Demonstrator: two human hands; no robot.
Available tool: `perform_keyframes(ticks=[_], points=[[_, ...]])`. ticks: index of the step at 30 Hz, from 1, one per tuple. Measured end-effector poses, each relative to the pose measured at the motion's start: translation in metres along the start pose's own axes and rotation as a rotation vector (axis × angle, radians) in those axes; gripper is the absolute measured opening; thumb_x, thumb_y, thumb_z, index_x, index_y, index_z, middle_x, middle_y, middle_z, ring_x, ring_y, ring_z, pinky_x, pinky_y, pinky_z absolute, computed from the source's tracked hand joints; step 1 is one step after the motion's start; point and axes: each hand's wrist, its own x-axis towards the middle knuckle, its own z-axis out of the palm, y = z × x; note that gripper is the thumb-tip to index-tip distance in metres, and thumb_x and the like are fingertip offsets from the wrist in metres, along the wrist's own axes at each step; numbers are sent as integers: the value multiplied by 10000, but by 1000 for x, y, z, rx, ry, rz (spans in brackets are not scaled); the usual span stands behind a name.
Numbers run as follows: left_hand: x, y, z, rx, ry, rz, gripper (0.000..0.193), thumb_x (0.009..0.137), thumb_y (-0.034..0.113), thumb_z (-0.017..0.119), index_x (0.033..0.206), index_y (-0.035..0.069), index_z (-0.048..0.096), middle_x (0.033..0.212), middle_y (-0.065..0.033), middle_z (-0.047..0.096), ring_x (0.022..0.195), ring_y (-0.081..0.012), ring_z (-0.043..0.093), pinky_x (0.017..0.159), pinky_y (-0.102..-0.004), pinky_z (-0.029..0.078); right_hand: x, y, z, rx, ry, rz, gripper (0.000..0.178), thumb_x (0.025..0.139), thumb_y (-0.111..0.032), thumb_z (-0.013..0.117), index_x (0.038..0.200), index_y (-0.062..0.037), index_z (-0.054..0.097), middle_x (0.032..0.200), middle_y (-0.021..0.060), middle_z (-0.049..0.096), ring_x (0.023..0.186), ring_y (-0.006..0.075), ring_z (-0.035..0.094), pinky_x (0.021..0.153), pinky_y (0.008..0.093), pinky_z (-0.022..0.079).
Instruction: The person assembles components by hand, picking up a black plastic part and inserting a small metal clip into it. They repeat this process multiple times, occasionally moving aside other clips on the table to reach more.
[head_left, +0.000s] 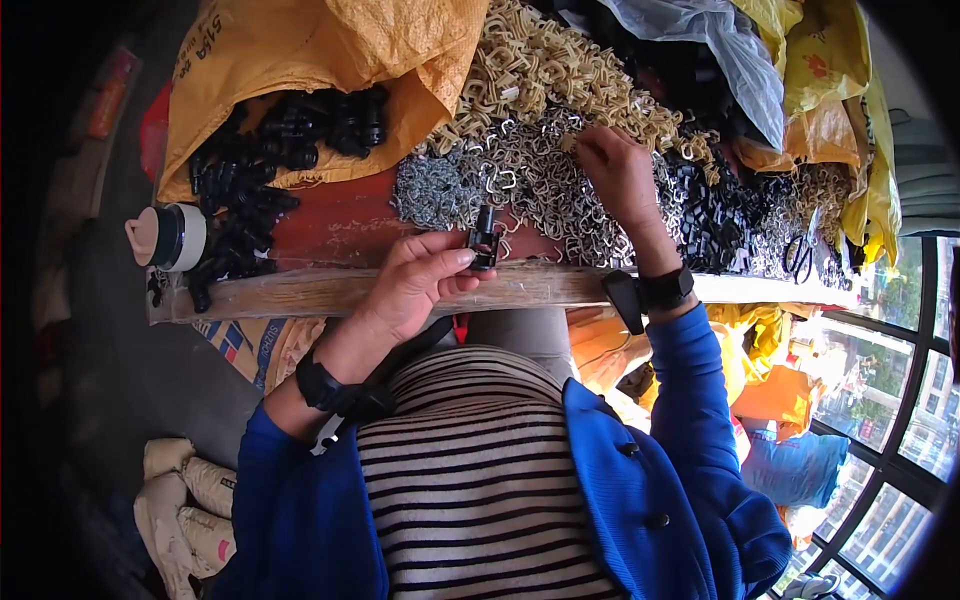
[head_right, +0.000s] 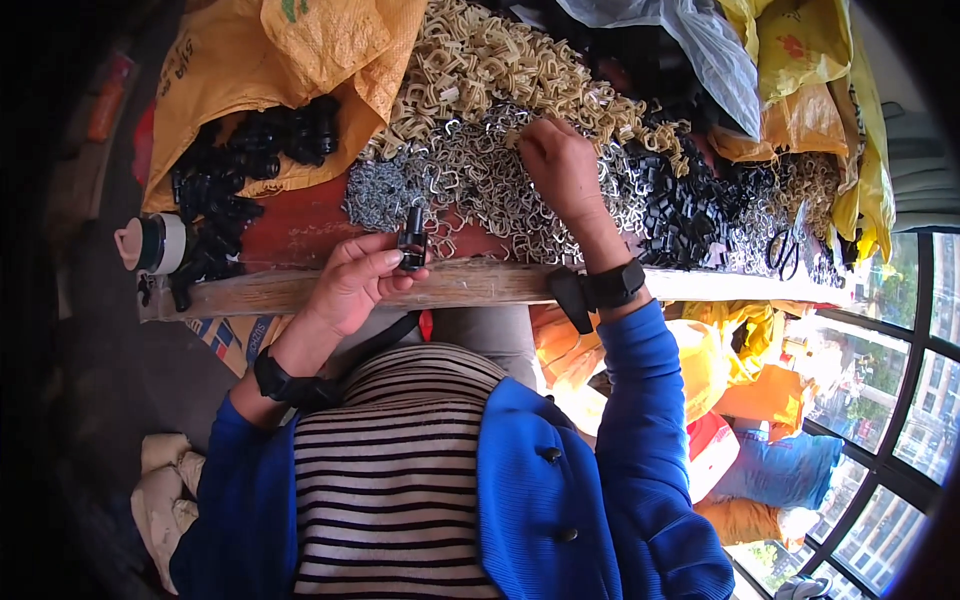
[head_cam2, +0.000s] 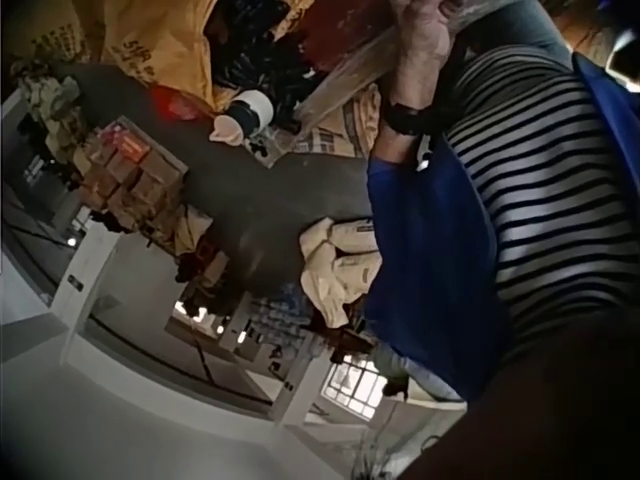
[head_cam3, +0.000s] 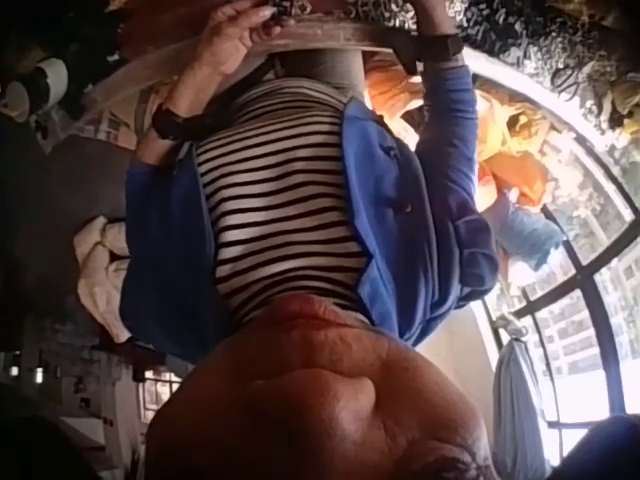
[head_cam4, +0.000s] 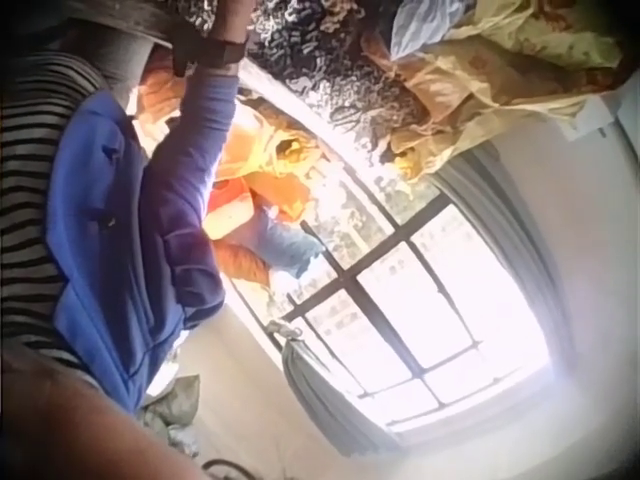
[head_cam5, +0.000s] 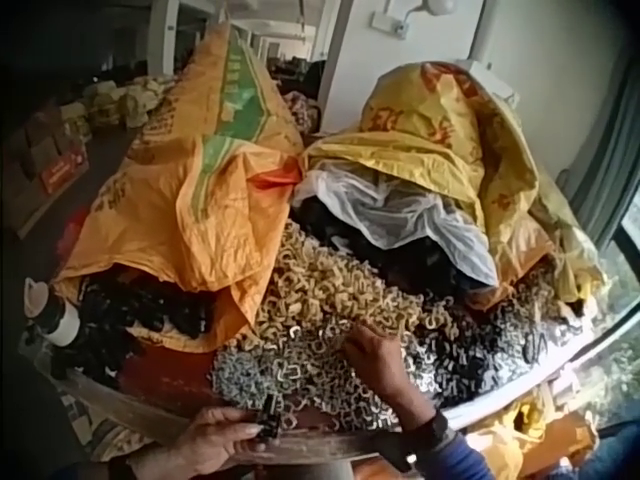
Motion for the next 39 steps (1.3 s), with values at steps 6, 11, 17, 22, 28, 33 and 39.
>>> perform_keyframes(ticks=[6, 11, 17, 22, 28, 33, 39], points=[[3, -2, 0, -10, 14, -4, 252, 776, 118, 487, 974, -34, 518, 915, -126, 564, 769, -155, 572, 641, -207, 477, -5, -18, -1, -42, 26, 101, 143, 719, -145, 570, 832, -61, 544, 665, 88, 550, 543, 208, 536, 494, 281, 414], [1, -2, 1, -17, 31, 0, 249, 778, 124, 484, 970, -30, 520, 909, -125, 565, 760, -156, 573, 638, -208, 477, 2, -13, 10, -233, -107, 163, 133, 743, -151, 557, 825, -48, 539, 623, 64, 547, 515, 162, 517, 471, 243, 390], [1, -2, 0, 5, 63, 32, 229, 782, 94, 473, 972, -25, 520, 904, -119, 567, 766, -166, 576, 647, -214, 476, -16, -26, -1, 382, -122, 269, 157, 797, -186, 515, 809, -31, 538, 605, 0, 532, 513, 65, 478, 448, 191, 349], [2, 2, 10, -9, 37, 36, 220, 784, 67, 466, 980, -18, 519, 899, -105, 571, 789, -184, 575, 664, -222, 475, -35, -81, -12, 1042, -447, 372, 179, 811, -185, 502, 795, -9, 537, 608, -30, 505, 538, 26, 429, 442, 164, 312], [-4, -1, 9, -55, 23, 26, 220, 787, 75, 486, 987, -13, 516, 903, -91, 571, 807, -201, 572, 687, -232, 475, -44, -94, -8, 1034, -443, 287, 174, 800, -174, 520, 796, 0, 536, 637, -19, 500, 564, 26, 406, 477, 154, 313], [-5, -8, 9, -109, 6, 19, 228, 784, 96, 509, 988, -6, 517, 914, -84, 567, 820, -211, 568, 703, -240, 476, -53, -98, -5, 1027, -423, 260, 147, 794, -155, 528, 792, -8, 527, 661, -22, 499, 586, 23, 402, 508, 152, 322], [-8, -12, 7, -160, -36, -9, 219, 784, 104, 514, 978, 3, 521, 904, -75, 566, 822, -208, 567, 707, -244, 476, -52, -98, -6, 1008, -445, 328, 113, 779, -113, 546, 762, -15, 492, 677, -32, 488, 595, 24, 403, 528, 158, 339]])
